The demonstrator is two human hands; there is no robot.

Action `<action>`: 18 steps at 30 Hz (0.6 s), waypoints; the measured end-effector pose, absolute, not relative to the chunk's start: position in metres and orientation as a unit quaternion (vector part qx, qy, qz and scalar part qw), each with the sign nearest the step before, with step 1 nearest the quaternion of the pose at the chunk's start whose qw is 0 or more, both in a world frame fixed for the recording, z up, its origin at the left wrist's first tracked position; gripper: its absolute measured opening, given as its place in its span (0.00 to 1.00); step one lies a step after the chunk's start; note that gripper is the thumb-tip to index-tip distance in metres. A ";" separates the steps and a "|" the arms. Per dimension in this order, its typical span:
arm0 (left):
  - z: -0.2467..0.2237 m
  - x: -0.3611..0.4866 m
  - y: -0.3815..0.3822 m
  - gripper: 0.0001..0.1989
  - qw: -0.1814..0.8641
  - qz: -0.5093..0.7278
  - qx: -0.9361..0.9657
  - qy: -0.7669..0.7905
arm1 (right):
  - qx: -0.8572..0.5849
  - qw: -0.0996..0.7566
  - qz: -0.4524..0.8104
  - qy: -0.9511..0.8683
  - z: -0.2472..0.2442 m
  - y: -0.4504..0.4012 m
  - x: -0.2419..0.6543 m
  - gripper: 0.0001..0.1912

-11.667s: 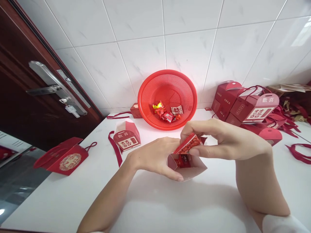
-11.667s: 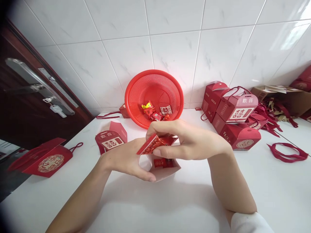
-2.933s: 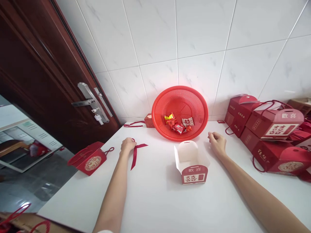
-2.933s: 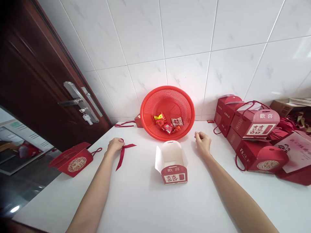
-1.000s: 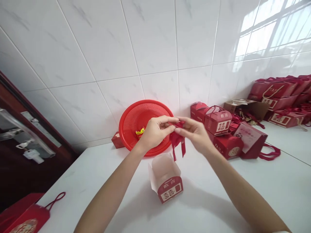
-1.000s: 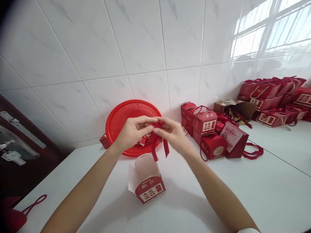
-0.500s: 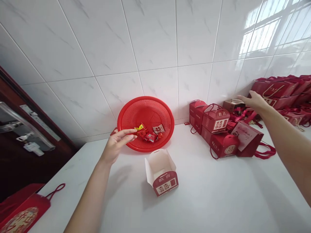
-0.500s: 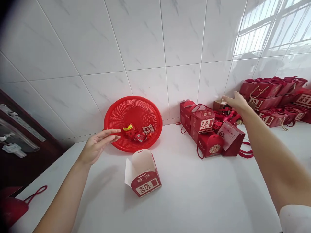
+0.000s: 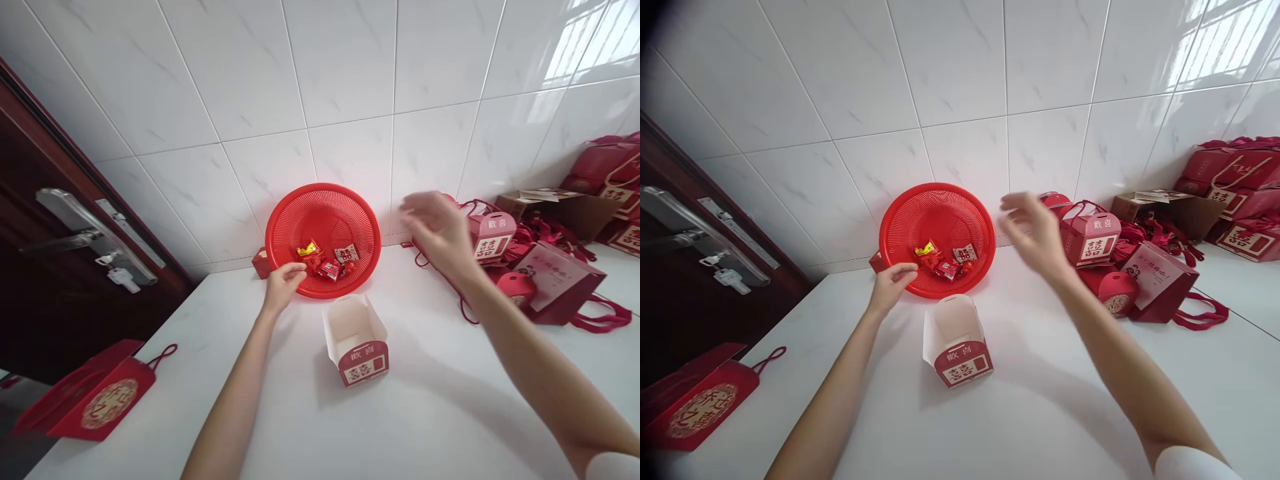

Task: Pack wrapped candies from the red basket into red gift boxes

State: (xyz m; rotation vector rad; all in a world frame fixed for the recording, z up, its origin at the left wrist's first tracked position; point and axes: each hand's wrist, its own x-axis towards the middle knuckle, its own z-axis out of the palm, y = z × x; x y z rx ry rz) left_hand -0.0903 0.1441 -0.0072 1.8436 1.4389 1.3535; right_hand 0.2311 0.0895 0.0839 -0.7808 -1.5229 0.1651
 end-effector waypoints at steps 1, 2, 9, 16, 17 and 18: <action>-0.012 -0.083 0.146 0.14 0.213 0.472 0.684 0.514 | -0.342 0.636 0.118 -0.681 0.070 0.093 0.215 0.10; -0.017 -0.076 0.148 0.12 0.210 0.457 0.699 0.508 | -0.350 0.624 0.160 -0.680 0.055 0.099 0.200 0.11; -0.044 -0.046 0.168 0.22 0.124 0.384 0.771 0.493 | -0.425 0.615 0.268 -0.608 -0.028 0.135 0.152 0.08; -0.049 -0.022 0.209 0.26 0.053 0.353 0.797 0.488 | -0.429 0.610 0.274 -0.607 -0.074 0.126 0.137 0.07; -0.047 -0.016 0.214 0.26 0.046 0.349 0.798 0.489 | -0.428 0.607 0.276 -0.610 -0.079 0.125 0.135 0.06; -0.045 -0.010 0.219 0.26 0.038 0.345 0.799 0.491 | -0.426 0.604 0.279 -0.614 -0.084 0.123 0.133 0.06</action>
